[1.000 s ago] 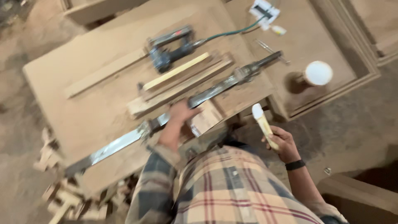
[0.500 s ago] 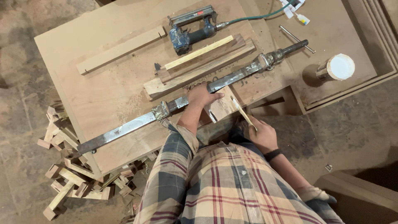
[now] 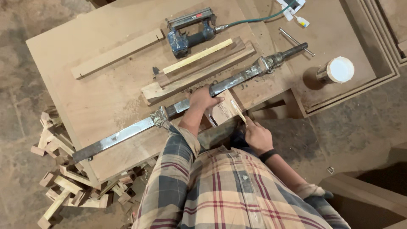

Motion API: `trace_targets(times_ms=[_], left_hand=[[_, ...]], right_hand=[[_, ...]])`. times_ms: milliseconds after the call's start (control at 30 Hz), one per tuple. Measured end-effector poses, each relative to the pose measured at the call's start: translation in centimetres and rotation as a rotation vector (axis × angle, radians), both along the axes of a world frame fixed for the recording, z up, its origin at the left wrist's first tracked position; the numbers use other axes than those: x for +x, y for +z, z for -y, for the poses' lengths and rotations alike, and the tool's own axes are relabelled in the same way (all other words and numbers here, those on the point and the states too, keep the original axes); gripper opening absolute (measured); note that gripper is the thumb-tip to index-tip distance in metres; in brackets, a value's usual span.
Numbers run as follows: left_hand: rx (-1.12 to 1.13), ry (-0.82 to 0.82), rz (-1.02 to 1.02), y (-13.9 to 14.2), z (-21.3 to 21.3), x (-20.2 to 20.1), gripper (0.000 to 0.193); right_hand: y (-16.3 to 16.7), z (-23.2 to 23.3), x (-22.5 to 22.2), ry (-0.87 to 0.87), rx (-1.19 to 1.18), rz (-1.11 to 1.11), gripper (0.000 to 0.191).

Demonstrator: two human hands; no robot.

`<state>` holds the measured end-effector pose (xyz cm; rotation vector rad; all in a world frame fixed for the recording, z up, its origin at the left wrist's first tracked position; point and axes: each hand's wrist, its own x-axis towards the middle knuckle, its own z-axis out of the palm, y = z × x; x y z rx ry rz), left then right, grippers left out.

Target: The person assembles small wooden frames by applying glue to pieces, clamping them, and securing them with a nail gun. The person repeats this process for multiple frames, using a hammer to adjust alignment and a glue stick to apply adhesive.

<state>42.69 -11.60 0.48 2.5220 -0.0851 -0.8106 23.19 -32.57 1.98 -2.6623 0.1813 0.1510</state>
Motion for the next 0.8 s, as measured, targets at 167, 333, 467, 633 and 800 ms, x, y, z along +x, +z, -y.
trace_targets(times_ms=[167,333,467,633,800], left_hand=[[-0.004,-0.032,0.082,-0.9,-0.1,0.5,0.078],[-0.12,-0.024,0.073,-1.0,-0.2,0.2,0.08],[0.069,-0.008,0.078,-0.3,0.1,0.1,0.077],[-0.067,0.013,0.077,-0.7,0.2,0.2,0.09],[-0.003,-0.01,0.083,-1.4,-0.2,0.2,0.084]], right_hand=[[-1.1,0.4,-0.1,0.027,0.008,-0.001,0.043],[-3.0,1.5,-1.4,0.034,0.002,-0.019,0.046],[-2.1,2.9,-3.7,0.101,0.075,0.111,0.044],[0.4,2.9,-2.9,0.042,0.072,0.112,0.054],[1.8,1.7,-0.5,0.046,0.113,-0.068,0.056]])
